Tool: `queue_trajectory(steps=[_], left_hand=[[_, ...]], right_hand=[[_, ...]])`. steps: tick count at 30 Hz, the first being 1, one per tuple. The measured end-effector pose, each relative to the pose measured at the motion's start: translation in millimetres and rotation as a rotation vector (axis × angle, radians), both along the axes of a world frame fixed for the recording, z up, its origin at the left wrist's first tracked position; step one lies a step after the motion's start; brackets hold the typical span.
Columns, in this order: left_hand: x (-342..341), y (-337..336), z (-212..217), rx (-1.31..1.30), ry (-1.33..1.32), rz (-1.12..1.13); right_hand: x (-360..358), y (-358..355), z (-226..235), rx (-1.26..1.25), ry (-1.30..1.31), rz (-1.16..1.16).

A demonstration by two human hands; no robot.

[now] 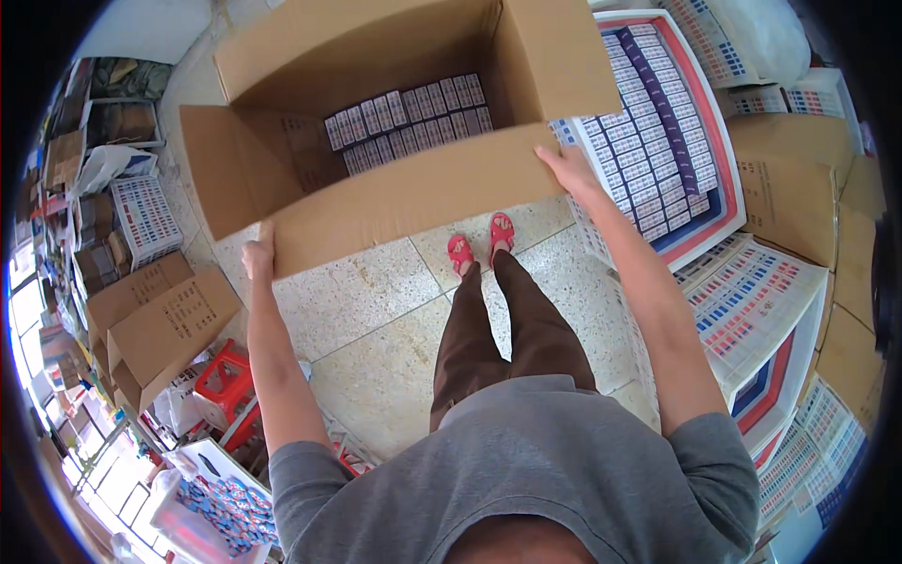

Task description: Packing rows of small boxed consumer goods into a larger shipping container.

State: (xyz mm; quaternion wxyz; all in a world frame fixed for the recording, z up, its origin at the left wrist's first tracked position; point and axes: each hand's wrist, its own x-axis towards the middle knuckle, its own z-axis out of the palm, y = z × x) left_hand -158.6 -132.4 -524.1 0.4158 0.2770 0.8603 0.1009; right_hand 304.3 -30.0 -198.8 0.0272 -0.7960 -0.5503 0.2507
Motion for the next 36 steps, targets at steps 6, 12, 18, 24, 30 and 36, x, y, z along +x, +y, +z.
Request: queue_trajectory(steps=[6, 12, 18, 24, 30, 36], left_hand=[[32.6, -27.4, -9.0, -0.051, -0.047, -0.071], [36.6, -21.8, -7.3, -0.004, -0.077, -0.047], [39.9, -15.0, 1.5, 0.037, -0.105, -0.113], [61.4, -13.3, -18.9, 0.056, -0.097, -0.133], [72.0, 12.4, 18.8, 0.148, -0.189, -0.242], [84.6, 47.2, 31.8, 0.133, -0.142, -0.246]], right_hand=[[31.1, -36.0, -0.8, -0.034, 0.002, -0.105], [42.6, -49.8, 6.9, -0.053, 0.055, -0.143], [71.2, -75.7, -2.1, 0.095, 0.038, -0.108], [57.3, -56.2, 22.2, 0.096, 0.037, -0.079], [98.8, -103.7, 29.8, 0.102, -0.073, -0.247], [85.3, -105.3, 45.3, 0.119, 0.056, -0.323]])
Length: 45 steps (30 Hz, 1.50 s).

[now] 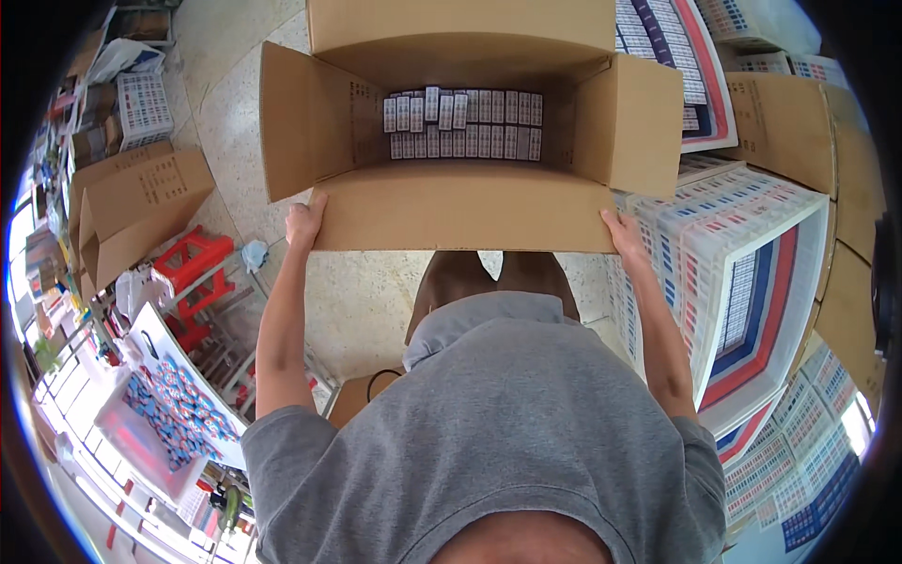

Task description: Packing rows of small boxed consumer goods into a larger shipping container.

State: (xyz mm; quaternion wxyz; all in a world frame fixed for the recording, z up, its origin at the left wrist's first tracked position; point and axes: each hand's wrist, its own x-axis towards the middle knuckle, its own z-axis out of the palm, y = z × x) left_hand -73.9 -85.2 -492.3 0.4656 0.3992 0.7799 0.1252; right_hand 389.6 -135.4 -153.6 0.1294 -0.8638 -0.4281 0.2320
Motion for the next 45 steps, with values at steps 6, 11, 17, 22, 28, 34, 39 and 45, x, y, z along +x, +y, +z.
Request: queue_trajectory(steps=[6, 11, 17, 22, 28, 34, 39, 45], left_hand=[[-4.5, 0.1, -5.7, -0.046, -0.020, -0.067], [-14.4, 16.8, -9.0, 0.009, -0.085, -0.010], [2.4, -21.1, -5.7, 0.045, -0.084, 0.024], [-3.5, -21.3, 28.0, 0.164, -0.122, 0.115], [-0.8, -19.5, 51.2, 0.295, -0.060, 0.163], [-30.3, -54.7, 18.7, 0.274, 0.109, 0.342], [-48.9, -17.4, 51.1, 0.230, 0.063, 0.340], [-123.5, -8.7, -58.2, 0.383, -0.428, 0.855]], right_hand=[[-7.7, -8.8, 0.9, -0.046, -0.100, -0.023], [-1.2, 12.1, 10.0, 0.037, -0.048, 0.025], [-4.3, 4.2, 34.0, -0.071, -0.109, 0.042], [-13.2, 27.6, 54.0, 0.011, -0.160, 0.154], [10.4, 48.9, 27.4, 0.144, -0.237, 0.252], [1.1, 79.8, -49.8, 0.115, -0.353, 0.343], [1.5, 126.2, -55.5, 0.742, 0.711, -0.349], [-58.4, 126.7, -70.1, 0.684, 0.834, -0.318]])
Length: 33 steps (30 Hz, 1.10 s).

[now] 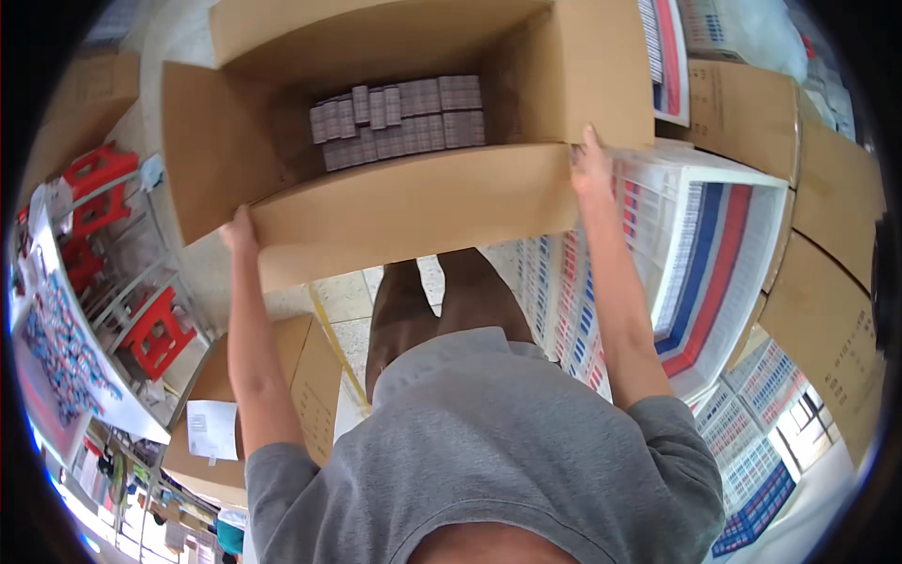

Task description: Packing rows of small boxed consumer goods into a larger shipping container.

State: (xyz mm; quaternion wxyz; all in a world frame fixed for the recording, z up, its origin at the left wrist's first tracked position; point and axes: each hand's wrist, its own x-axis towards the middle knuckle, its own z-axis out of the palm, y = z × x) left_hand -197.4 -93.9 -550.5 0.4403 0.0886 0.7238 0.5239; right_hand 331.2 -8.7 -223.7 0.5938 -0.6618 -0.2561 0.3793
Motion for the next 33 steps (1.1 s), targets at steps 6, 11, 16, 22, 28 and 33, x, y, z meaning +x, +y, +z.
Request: queue_trajectory(steps=[6, 11, 16, 22, 28, 33], left_hand=[[-15.7, -49.4, 11.8, -0.065, 0.212, -0.045], [-50.4, -124.4, 44.8, -0.339, 0.483, -0.284], [7.8, -176.9, 82.8, -0.530, 0.570, -0.379], [100.5, -96.4, 121.7, -0.290, 0.768, -0.595], [198.6, -19.6, 167.6, -0.215, 0.531, -0.443], [177.6, -61.0, 206.6, 0.144, 0.420, -0.367]], right_hand=[[-37.1, -48.5, -16.9, 0.059, -0.068, -0.047], [-73.7, -176.3, -40.8, -0.108, -0.077, -0.203], [-24.2, -334.0, -66.5, -0.181, 0.042, -0.463], [50.2, -306.7, -42.3, -0.472, -0.257, -0.409], [-58.8, -240.2, 55.7, -0.106, -0.658, -0.043], [-61.6, -144.7, 9.1, -0.401, -0.420, 0.365]])
